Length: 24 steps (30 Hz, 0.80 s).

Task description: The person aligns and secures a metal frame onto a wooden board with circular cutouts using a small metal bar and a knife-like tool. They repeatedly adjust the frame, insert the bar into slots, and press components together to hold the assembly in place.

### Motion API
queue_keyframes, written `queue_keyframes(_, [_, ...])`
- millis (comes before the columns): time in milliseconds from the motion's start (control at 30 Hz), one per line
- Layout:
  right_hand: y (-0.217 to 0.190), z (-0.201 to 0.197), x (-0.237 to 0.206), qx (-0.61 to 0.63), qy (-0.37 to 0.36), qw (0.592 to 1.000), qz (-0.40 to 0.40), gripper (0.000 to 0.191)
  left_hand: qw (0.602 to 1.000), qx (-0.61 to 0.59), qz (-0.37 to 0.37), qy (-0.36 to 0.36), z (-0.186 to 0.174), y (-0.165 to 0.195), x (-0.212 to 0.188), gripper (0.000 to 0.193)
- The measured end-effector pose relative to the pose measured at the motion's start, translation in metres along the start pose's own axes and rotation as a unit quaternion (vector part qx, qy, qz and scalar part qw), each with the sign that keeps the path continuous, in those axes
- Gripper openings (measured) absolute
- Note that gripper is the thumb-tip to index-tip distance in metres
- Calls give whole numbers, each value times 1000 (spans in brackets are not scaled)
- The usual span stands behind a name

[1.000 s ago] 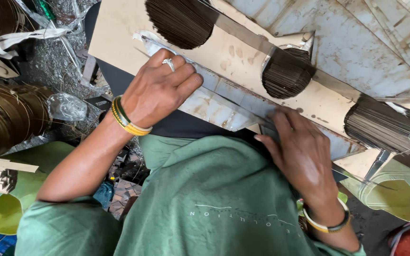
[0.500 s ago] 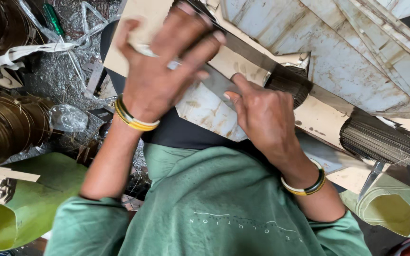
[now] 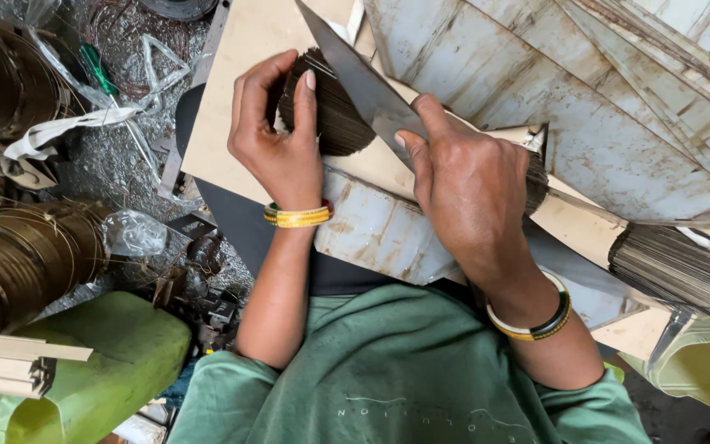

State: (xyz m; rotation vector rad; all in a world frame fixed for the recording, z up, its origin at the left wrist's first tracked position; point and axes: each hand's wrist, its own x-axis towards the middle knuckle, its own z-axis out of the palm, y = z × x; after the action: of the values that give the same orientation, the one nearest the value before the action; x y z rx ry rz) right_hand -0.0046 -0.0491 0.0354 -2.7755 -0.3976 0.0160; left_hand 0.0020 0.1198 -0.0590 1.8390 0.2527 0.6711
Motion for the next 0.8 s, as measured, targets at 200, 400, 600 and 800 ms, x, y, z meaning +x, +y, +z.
queue_keyframes(200, [3,3,15,12,0,1000,-5,20,999,41,1,16,7,8,5,20])
queue_keyframes(400, [3,1,19,58,11,998,-24,18,997,68,-2,21,8,3,3,20])
queue_keyframes(600, [3,5,22,37,-7,999,-17,19,999,46,5,28,8,4,4,20])
queue_keyframes(800, [4,9,21,34,-4,999,-15,21,998,59,5,31,8,0,1,21])
